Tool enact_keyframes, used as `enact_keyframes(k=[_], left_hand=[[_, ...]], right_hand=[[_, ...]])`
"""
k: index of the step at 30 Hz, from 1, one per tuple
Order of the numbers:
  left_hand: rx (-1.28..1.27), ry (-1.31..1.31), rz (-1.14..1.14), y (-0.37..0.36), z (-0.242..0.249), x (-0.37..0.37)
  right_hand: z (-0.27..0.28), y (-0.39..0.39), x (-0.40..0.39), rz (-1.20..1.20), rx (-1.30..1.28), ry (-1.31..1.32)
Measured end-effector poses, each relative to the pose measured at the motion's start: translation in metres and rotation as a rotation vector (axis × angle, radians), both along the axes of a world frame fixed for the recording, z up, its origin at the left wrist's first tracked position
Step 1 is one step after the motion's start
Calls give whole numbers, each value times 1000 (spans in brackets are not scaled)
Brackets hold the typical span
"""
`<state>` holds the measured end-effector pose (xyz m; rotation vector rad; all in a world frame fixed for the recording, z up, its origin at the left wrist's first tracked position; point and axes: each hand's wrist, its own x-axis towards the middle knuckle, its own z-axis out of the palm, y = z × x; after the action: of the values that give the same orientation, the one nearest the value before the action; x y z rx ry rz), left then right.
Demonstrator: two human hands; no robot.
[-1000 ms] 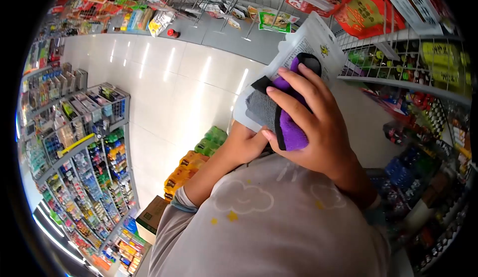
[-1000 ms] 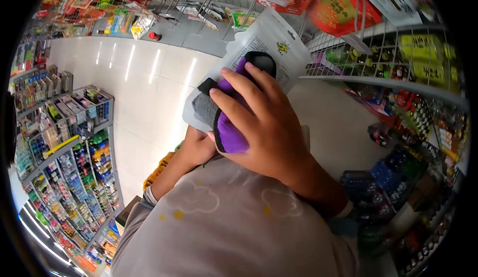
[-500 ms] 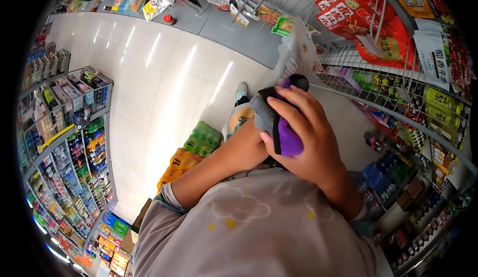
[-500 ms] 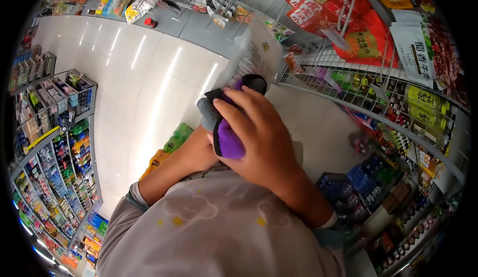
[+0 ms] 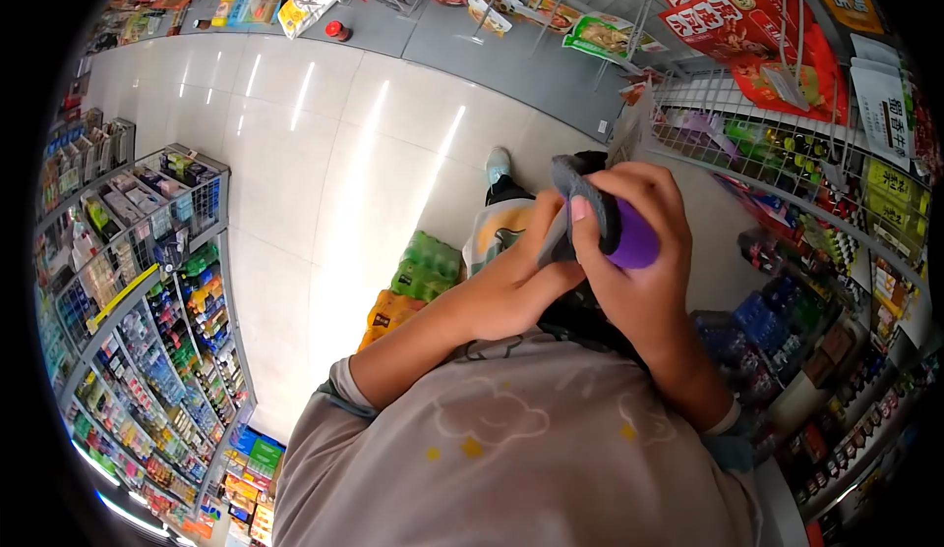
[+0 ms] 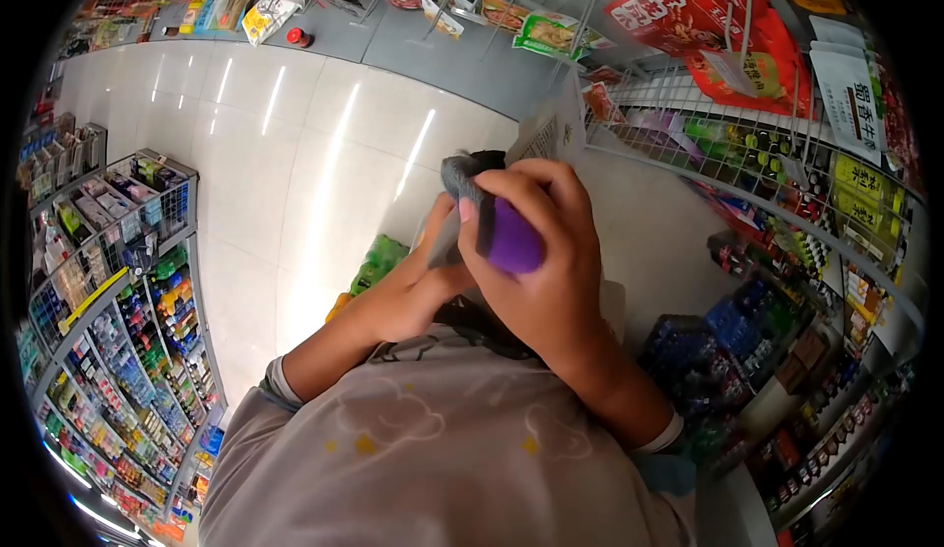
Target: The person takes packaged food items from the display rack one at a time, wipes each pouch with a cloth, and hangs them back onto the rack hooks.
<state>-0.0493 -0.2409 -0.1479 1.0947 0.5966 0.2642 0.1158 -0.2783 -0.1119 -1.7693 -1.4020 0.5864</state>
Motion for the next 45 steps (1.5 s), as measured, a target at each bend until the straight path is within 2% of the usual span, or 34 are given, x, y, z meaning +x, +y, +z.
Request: enact_keyframes(k=[1,2,4,5,8,9,12,13,14,16,18,20,21,25,27,30,34,38,40,42,45], left_hand=[[-133,-12,-2,1,0,-5],[-133,-10,-5,-7,-5,-11],[-607,-245,131,-28,-21,-23],[-676,-299,86,-20,-15,-21],[-822,-241,166,-13,0,-16],[-798,-106,254,-8,14,-11],[-784,-75,303,-17,-16,-29],[-1013,-317,430,-21,-23,-29],[-1021,-308,418,-21,-26,-32],[-1166,-553,334,-17,-34,-39],[-1162,-591,314,-16,-33,-35],[-984,-198,643,-13,-23,-27],[-956,-301,596,-12,-27,-32],[-960,-273,615,-2,-22,-30],[-888,-379,586,2,-28,-31],[-962,-452,559,9,-25,-30],[-925,-531,505,9,-28,-33],[-1004,-599,440,13,-31,-42],[-1044,-573,469,16,-28,-43],[-1033,-637,409,15,-36,-47],[-1084,-586,439,15,-27,-45]], right_hand=[[-1,1,-5,-2,0,1],[-2,2,-10,-1,-5,-24],[-4,4,-21,-10,-10,-51],[-7,4,-26,37,-3,-70],[-10,1,-42,76,-18,-88],[-9,0,-46,125,-29,-38],[-9,-6,-54,195,-47,60],[-11,-8,-57,193,-80,151],[-13,-12,-60,190,-115,244],[-22,-18,-63,177,-149,266],[-26,-21,-65,211,-117,261],[-28,-24,-65,218,-134,247],[-28,-26,-65,239,-147,235],[-36,-33,-65,245,-71,143],[-37,-33,-62,250,-30,88],[-31,-37,-58,223,-61,12],[-27,-40,-51,182,-73,-20],[-25,-38,-42,72,-125,-13],[-27,-39,-40,-63,-93,-39],[-23,-38,-38,-84,-116,-38],[-20,-38,-42,-121,-92,-36]])
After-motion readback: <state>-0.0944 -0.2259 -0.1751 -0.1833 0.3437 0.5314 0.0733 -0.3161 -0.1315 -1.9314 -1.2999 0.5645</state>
